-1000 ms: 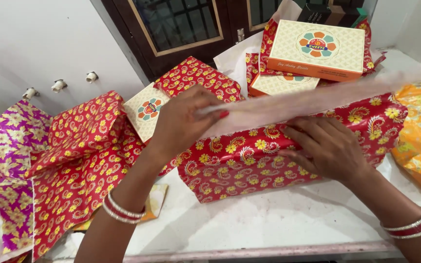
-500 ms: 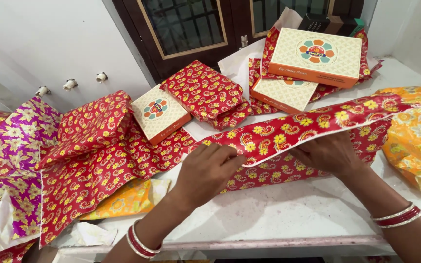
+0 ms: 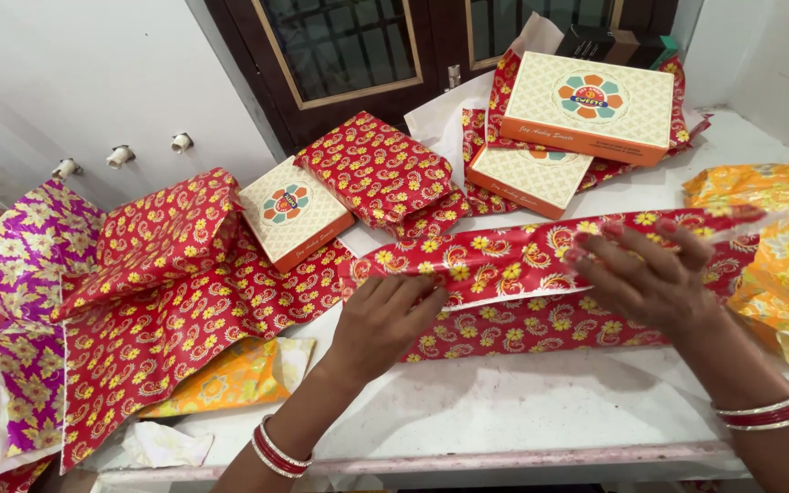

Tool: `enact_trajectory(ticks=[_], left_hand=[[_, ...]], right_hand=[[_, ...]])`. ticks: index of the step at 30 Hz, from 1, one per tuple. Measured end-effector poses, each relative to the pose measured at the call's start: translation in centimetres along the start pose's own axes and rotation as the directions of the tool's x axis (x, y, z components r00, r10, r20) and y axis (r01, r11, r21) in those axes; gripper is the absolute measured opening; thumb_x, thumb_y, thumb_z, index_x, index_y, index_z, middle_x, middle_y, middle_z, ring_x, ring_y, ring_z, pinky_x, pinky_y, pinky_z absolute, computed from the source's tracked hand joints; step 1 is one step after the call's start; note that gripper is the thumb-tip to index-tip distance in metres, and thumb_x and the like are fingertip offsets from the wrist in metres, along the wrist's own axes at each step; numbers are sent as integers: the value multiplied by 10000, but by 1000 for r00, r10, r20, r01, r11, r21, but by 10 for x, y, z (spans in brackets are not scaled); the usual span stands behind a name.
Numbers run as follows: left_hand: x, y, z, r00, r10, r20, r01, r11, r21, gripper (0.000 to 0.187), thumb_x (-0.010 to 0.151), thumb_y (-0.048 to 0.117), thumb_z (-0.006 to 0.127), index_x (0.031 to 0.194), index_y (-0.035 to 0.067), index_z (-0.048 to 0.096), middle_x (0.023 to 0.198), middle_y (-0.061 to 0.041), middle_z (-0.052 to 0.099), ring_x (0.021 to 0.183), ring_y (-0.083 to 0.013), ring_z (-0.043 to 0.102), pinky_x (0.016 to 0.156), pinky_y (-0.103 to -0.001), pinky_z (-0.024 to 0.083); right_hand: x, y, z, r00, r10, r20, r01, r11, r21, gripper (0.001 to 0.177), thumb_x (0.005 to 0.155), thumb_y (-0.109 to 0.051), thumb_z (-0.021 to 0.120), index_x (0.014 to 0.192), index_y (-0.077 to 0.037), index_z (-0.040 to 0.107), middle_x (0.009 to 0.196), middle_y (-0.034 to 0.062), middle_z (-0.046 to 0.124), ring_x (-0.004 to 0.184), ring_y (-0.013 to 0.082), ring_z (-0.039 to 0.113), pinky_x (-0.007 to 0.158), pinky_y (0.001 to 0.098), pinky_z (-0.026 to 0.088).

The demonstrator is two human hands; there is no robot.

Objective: The person wraps a rectangular box with red floral-patterned wrapping paper. They fold the paper around the box, tuck the edges, and smooth the surface to complete the wrapping.

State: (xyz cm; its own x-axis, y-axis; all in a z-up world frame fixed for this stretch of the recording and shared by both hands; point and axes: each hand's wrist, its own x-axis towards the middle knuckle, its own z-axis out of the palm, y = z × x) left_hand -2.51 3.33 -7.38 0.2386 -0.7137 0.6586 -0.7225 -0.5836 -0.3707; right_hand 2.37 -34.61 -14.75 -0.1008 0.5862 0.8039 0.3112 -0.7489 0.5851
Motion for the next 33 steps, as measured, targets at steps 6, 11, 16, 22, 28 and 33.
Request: enact_trajectory(ticks=[6, 11, 16, 22, 28, 33], left_hand=[[-5, -13, 14, 1000, -21, -18, 22, 999, 32, 260, 904, 128, 672, 1157, 81, 714, 1143, -46, 701, 999, -192, 664, 832, -338, 526], [-10, -26, 36, 997, -24, -75, 31, 995, 93, 219, 921, 119, 680, 1135, 93, 713, 1144, -46, 711, 1035, -201, 675, 847, -338, 528], [-18, -53, 71, 996, -52, -78, 56, 997, 50, 188, 956, 172, 701, 1116, 74, 703, 1120, -75, 703, 1017, -215, 670, 870, -364, 530], [-30, -90, 127, 986, -149, 76, 153, 987, -47, 206, 915, 55, 698, 1119, 82, 698, 1129, -65, 682, 1050, -223, 649, 929, -368, 546], [-49, -93, 166, 951, -200, 235, 239, 959, -153, 325, 835, 42, 680, 1158, 76, 662, 1156, -93, 646, 1093, -272, 625, 921, -391, 542], [-55, -89, 158, 929, -236, 284, 290, 942, -169, 287, 864, 50, 674, 1148, 92, 657, 1165, -88, 646, 1111, -271, 627, 905, -398, 548]], right_hand=[[13, 7, -12, 993, 56, 106, -60, 998, 35, 93, 943, -307, 821, 1025, -271, 796, 1004, -58, 745, 1014, 123, 641, 1100, 404, 346], [14, 14, -6, 986, 45, 162, -46, 999, 7, 86, 927, -262, 805, 1010, -276, 790, 1010, -69, 728, 985, 126, 648, 1057, 387, 377], [14, 17, 4, 950, 80, 303, -80, 997, -12, 81, 954, -217, 792, 1031, -236, 807, 1050, -41, 736, 996, 131, 666, 1034, 371, 443], [6, 18, 30, 817, 115, 565, -161, 987, 31, 205, 934, -153, 684, 1100, -194, 798, 1099, 0, 722, 1028, 175, 674, 898, 344, 526], [-7, 11, 54, 560, 152, 815, -403, 909, 107, 304, 863, -133, 649, 1117, -233, 782, 1117, 4, 706, 1024, 204, 677, 905, 374, 550], [-8, 10, 53, 468, 179, 866, -464, 883, 68, 319, 865, -135, 631, 1128, -241, 776, 1133, -11, 708, 1058, 198, 681, 910, 372, 563]])
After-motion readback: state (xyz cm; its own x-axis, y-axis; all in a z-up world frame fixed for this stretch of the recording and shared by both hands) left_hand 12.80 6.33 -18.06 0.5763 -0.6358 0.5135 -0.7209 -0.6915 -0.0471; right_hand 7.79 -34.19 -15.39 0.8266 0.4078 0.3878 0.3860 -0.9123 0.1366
